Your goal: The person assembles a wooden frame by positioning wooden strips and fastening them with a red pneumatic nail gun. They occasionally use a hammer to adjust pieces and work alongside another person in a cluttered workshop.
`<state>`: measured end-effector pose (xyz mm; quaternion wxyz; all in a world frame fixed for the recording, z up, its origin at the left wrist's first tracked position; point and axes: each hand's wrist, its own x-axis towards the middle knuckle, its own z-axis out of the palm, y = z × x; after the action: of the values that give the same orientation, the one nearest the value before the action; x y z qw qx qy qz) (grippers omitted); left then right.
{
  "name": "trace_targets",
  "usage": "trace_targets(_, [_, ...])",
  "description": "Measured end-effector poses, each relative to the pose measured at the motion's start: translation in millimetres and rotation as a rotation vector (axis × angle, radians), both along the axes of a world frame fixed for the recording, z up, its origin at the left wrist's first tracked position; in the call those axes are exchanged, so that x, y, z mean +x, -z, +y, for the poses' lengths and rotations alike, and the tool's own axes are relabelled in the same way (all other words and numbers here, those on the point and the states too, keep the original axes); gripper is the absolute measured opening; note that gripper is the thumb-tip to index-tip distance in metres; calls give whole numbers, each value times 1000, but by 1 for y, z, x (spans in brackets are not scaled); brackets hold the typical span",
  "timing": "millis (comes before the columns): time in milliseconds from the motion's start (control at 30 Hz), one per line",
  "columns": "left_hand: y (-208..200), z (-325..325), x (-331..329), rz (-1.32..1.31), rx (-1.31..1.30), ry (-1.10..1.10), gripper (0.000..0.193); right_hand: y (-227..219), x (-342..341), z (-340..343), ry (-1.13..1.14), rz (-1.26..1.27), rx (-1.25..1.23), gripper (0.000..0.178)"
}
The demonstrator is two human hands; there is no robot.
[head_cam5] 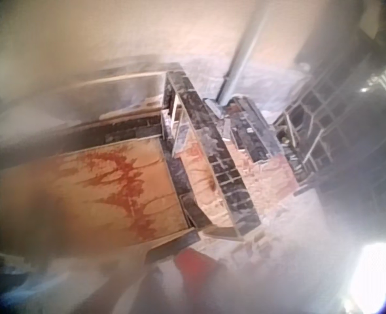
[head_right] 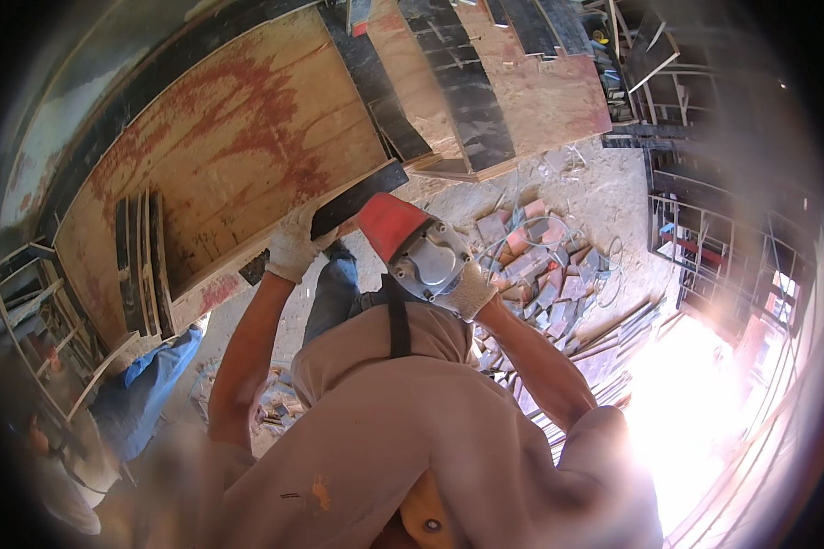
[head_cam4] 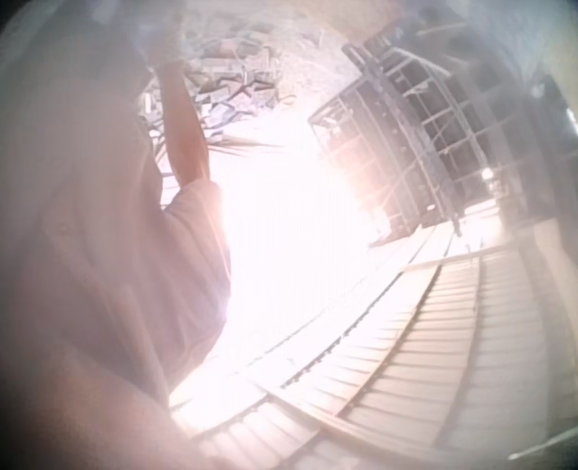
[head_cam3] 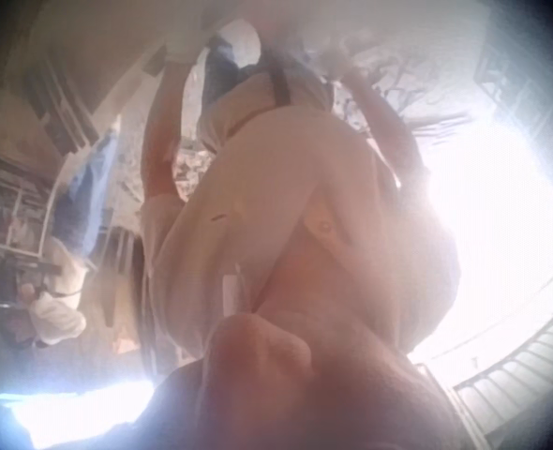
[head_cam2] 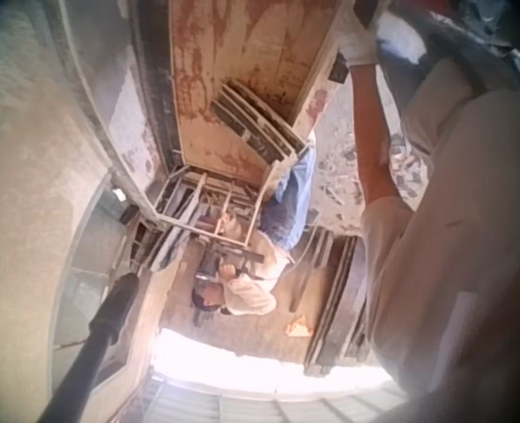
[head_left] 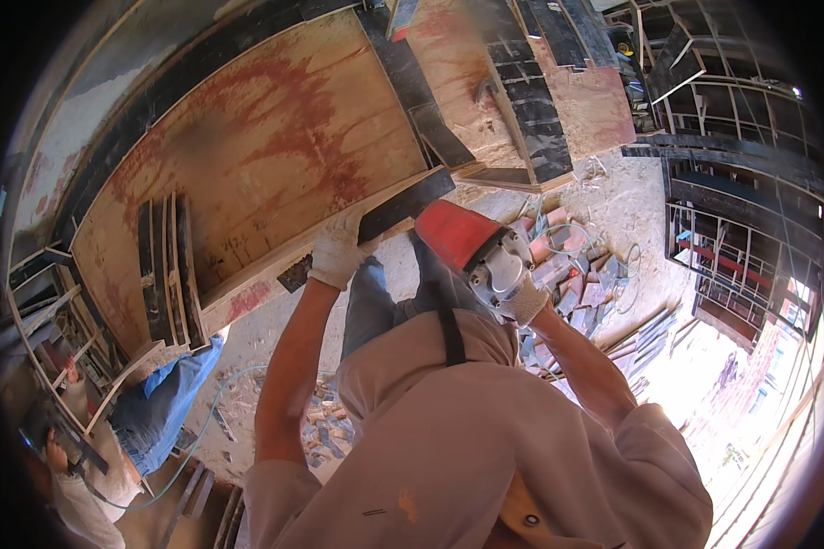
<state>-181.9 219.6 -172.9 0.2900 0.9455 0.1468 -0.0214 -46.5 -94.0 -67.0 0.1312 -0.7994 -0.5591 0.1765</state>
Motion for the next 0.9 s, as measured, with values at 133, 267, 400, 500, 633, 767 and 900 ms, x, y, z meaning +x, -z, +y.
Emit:
trace_targets(133, [-4,0,-1,21,11,-1,72,-8,3,-2,58,51,9,54])
trace_targets(267, [-3,1,-2,-8,25,-1,70,-15,6,-1,101,78,25,51])
trace_targets(400, [-23,5,6,27,-50,0,74,-36,3,-28,175,66,-6,47])
trace_targets(500, [-59,-8,42,8,19,4,68,-69,-13,-66,296,13,-81,45])
trace_targets(633, [-63,-37,100,85,8,27,53,-76,-24,-113,377,66,-296,54])
trace_targets(767, [-99,-24,104,152,-63,-107,49,-74,-10,-141,668,294,-268,62])
trace_targets(900, [-166,27,132,74,-133,-427,58,-52,13,-156,808,343,-126,37])
